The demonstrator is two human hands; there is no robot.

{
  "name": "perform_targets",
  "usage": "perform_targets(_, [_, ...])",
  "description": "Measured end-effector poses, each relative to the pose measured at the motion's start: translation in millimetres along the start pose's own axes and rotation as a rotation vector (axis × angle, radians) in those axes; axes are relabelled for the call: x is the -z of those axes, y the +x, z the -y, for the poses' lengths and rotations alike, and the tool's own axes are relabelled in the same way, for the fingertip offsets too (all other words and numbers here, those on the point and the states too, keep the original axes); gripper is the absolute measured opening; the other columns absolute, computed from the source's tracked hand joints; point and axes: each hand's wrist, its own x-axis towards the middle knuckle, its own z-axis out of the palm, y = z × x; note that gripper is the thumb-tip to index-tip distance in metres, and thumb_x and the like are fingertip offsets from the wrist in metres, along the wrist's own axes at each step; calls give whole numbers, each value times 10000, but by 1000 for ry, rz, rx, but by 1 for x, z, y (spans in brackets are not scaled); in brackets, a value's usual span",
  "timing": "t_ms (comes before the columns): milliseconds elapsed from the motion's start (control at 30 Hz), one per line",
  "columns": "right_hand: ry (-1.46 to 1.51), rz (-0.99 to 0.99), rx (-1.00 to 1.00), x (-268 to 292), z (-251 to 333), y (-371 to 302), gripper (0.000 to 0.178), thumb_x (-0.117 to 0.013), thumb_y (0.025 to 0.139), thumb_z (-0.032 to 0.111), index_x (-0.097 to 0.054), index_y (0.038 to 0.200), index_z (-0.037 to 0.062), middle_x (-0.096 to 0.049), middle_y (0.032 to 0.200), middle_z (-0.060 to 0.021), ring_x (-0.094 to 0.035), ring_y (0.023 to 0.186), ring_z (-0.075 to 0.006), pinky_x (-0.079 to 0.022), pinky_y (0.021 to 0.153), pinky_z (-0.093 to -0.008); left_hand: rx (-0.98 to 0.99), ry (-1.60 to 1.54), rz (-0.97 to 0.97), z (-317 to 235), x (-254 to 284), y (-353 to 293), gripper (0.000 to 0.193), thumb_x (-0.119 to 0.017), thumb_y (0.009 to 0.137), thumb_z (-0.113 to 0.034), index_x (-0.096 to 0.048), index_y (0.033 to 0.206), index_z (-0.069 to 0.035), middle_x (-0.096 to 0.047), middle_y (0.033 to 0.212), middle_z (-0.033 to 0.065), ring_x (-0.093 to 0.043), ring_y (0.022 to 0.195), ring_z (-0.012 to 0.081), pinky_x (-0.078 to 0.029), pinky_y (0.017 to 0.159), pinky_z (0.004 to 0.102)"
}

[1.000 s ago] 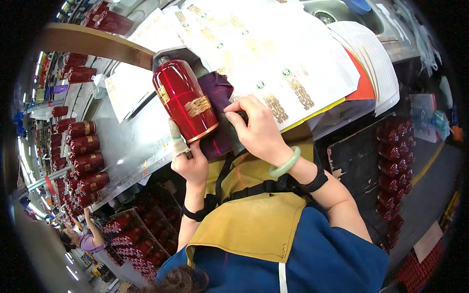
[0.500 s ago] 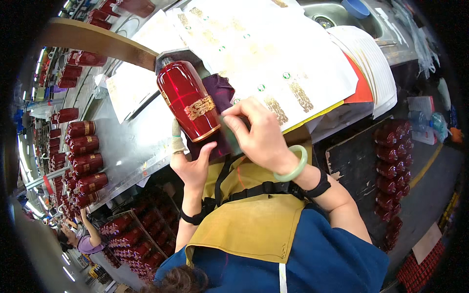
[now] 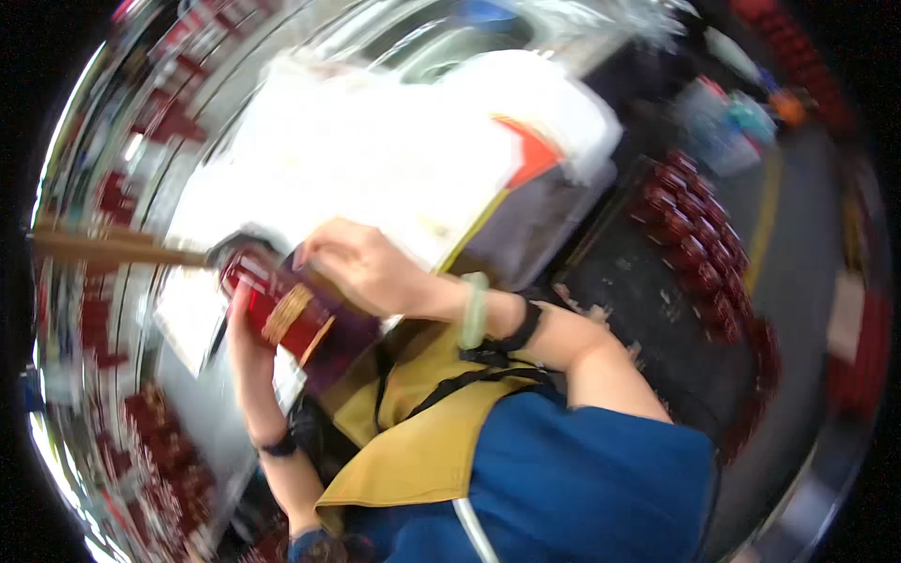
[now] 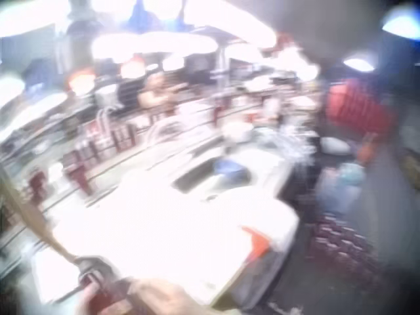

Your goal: Applying labels and cleaning red liquor bottles at a factory production line.

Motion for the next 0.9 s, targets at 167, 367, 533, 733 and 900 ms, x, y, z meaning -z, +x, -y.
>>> perform_targets(167, [-176, 28, 86, 17, 49, 20, 364, -779, 892, 340, -640, 1011, 26, -629, 929, -135, -605, 899, -261, -483, 826, -382, 37, -7, 196, 12, -43, -64, 711, -613, 992, -446, -410, 1528, -26, -577, 1432, 159, -590, 1277, 322, -472, 1099, 479])
perform_targets(367, [-550, -27, 151, 81, 99, -26, 244, -766, 854, 251, -646, 918, 48, -646, 884, -104, -656, 864, -320, -508, 769, -426, -205, 499, 459, 34, -118, -44, 813, -882, 757, -266, -477, 1390, 42, -624, 1233, 135, -629, 1099, 230, -511, 973, 369])
perform_targets(533, [-872, -72, 6, 149, 147, -132, 215, -721, 910, 293, -700, 877, 82, -608, 862, -87, -649, 859, -320, -510, 703, -431, -335, 996, 832, 62, -210, -52, 932, -891, 670, -115, -440, 1471, 40, -583, 1397, 163, -580, 1256, 252, -441, 1093, 380])
perform_targets(733, [-1111, -761, -631, 227, 97, -328, 209, -645, 958, 312, -734, 1013, 131, -652, 992, -86, -656, 970, -331, -531, 811, -448, -587, 1036, 938, 98, -263, -54, 1008, -856, 754, -133, -302, 1583, 16, -381, 1613, 196, -388, 1475, 331, -315, 1199, 407])
perform_targets(900, [-1427, -1167, -1094, 305, 58, -509, 178, -654, 952, 261, -756, 1003, 125, -668, 1009, -168, -669, 961, -398, -546, 809, -504, -552, 1251, 915, 92, -231, -22, 639, -736, 828, 3, -535, 1433, 50, -427, 1596, 209, -427, 1466, 326, -321, 1199, 411])
